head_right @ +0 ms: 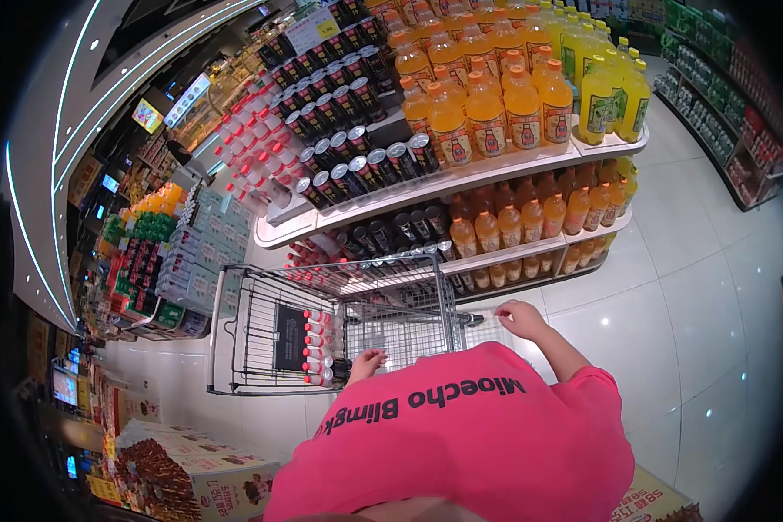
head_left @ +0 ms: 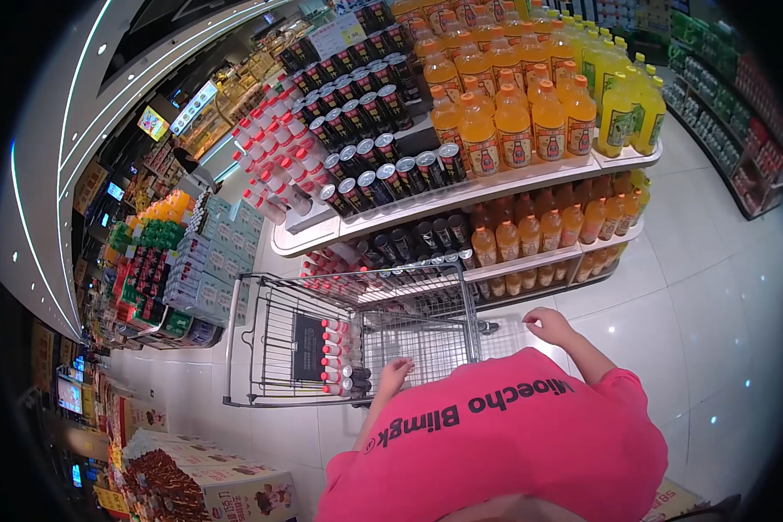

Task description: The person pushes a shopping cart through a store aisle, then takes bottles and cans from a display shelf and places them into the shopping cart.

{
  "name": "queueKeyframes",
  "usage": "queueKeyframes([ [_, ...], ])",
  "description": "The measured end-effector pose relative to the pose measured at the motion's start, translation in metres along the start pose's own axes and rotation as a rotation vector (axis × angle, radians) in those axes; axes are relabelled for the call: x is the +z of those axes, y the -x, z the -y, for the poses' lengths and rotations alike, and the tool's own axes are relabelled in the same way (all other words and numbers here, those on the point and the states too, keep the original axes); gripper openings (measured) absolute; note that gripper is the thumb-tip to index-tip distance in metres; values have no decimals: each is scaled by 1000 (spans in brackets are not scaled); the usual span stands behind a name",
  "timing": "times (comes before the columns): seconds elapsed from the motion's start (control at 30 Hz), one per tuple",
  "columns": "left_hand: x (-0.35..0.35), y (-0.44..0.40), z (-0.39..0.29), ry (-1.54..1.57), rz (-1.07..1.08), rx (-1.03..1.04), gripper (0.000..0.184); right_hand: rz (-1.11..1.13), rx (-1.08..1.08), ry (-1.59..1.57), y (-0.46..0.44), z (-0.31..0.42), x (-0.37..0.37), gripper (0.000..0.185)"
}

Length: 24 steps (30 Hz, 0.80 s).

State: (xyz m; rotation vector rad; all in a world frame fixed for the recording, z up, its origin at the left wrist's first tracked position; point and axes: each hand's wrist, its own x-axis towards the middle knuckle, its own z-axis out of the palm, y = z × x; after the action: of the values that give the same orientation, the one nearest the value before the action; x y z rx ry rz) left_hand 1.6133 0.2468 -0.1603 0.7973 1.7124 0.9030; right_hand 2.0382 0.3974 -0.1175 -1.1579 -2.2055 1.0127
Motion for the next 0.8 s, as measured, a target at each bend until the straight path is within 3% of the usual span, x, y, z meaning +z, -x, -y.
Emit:
queueKeyframes([
  [0.17, 10, -7, -22, 70, -7, 21, 23, -116, 172, -76, 29, -16, -35, 17],
  [0.4, 21, 18, -83, 223, -107, -15, 28, -149, 226, -199, 43, -42, -43, 14],
  [0.53, 1, 14, -55, 293, -190, -1, 25, -124, 225, -296, 42, -66, -33, 14],
  [0.57, 5, 23, -63, 274, -227, -30, 25, -33, 287, -262, 36, -59, -39, 14],
  [0.8, -10, 63, -72, 324, -234, 36, 30, 64, 103, -257, -31, -37, -35, 14],
])
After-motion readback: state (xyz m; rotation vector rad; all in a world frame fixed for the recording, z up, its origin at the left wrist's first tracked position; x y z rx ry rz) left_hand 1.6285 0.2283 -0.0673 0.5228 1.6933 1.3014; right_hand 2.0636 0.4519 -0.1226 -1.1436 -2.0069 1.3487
